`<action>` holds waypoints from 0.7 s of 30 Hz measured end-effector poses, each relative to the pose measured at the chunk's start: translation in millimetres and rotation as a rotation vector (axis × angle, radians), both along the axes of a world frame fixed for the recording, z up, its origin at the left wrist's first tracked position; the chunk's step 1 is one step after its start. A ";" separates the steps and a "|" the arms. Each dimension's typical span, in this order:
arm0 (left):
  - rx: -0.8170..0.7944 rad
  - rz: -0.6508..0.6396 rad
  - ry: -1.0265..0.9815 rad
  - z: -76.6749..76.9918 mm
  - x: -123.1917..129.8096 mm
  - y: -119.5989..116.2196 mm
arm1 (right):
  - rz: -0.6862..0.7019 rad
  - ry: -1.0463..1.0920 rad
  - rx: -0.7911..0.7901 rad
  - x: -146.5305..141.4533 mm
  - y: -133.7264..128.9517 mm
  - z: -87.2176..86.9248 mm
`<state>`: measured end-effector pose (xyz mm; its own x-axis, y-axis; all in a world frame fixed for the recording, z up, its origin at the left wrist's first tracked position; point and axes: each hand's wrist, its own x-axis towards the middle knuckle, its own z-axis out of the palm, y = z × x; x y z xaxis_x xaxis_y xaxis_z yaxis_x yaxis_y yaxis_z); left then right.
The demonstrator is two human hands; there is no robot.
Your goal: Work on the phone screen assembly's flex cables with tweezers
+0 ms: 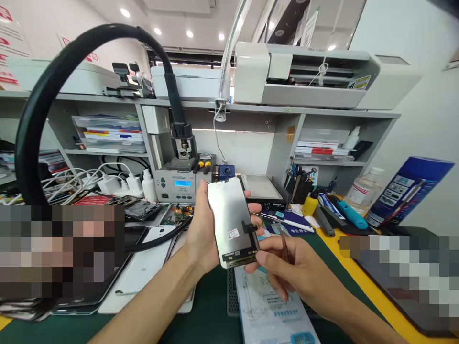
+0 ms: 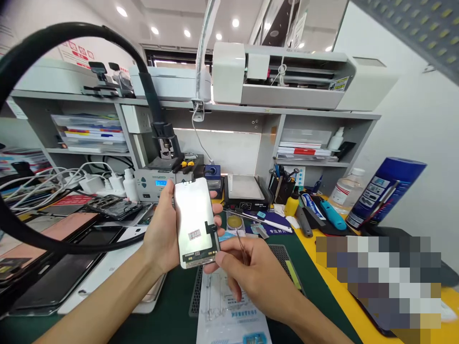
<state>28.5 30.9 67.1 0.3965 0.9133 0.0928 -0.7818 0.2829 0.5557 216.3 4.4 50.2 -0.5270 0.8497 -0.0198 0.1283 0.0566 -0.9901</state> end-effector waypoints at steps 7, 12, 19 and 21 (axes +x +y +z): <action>-0.030 -0.036 -0.019 -5.8 -0.1 2.3 | -0.013 -0.018 -0.003 -2.2 -1.0 -5.4; -0.032 -0.059 -0.018 -6.9 0.2 3.1 | -0.069 -0.055 0.035 1.6 1.0 -4.8; 0.024 -0.039 -0.050 -0.8 -12.2 1.8 | -0.258 0.331 0.152 8.7 5.0 -14.6; 0.026 -0.045 -0.048 -0.1 -14.9 1.1 | -0.253 0.207 0.182 6.5 4.7 -16.8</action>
